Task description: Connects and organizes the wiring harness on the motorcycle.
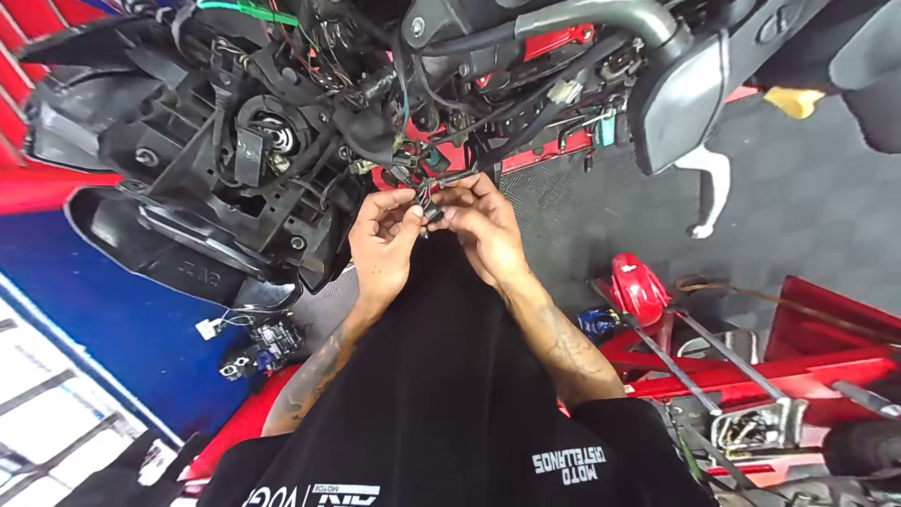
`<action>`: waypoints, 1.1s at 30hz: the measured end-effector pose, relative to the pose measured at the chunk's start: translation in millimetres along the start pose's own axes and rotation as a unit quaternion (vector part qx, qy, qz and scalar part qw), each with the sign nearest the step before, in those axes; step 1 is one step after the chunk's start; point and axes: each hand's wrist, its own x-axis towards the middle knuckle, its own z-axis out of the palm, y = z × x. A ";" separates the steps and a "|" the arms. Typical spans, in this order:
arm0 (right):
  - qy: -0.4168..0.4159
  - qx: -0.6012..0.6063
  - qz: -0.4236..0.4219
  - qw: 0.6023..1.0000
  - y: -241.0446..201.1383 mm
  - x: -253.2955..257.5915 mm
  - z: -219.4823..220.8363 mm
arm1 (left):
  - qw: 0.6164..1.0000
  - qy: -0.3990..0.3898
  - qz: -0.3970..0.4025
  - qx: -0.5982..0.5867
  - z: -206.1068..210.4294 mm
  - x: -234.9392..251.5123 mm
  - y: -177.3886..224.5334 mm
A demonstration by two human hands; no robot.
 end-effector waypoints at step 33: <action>0.035 -0.146 0.022 0.988 -33.8 5.4 -6.2 | 0.986 -0.107 -0.119 -0.043 -6.8 10.0 2.3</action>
